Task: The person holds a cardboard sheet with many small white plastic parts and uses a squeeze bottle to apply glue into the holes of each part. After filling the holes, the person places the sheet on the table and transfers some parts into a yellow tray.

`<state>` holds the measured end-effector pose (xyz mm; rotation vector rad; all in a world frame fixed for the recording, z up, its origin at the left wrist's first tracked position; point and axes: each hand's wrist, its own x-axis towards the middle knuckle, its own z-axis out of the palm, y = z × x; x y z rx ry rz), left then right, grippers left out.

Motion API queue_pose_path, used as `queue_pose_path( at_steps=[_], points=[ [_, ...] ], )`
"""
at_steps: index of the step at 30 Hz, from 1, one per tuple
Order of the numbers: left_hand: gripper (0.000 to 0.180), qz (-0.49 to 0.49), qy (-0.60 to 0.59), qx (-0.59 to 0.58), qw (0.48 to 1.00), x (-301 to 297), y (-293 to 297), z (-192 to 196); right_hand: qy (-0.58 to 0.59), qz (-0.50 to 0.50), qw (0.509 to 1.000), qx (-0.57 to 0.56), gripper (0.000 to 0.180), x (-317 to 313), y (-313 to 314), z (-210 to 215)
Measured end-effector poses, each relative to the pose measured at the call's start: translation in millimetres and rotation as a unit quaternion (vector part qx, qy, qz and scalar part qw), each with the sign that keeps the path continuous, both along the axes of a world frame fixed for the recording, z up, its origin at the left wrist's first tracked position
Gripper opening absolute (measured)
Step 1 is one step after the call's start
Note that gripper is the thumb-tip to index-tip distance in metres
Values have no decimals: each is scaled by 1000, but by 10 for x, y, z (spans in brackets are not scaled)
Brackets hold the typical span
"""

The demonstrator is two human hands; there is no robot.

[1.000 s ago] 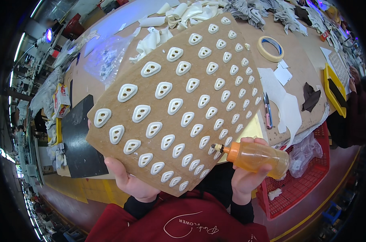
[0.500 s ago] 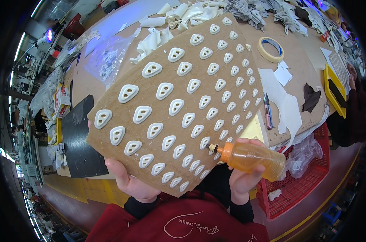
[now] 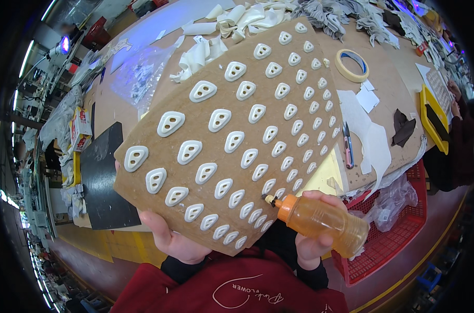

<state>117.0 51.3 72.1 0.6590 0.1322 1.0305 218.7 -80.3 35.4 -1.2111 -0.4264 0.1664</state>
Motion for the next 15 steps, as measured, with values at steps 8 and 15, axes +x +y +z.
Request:
queue_pose_path(
  at_steps=[8,15],
  points=[
    [62,-22,-23,12,999,-9,-34,13,-39,12,999,-15,74,33,-36,85],
    [61,31,14,1,999,-23,-68,-25,-41,-16,998,-46,74,88,-20,125]
  ],
)
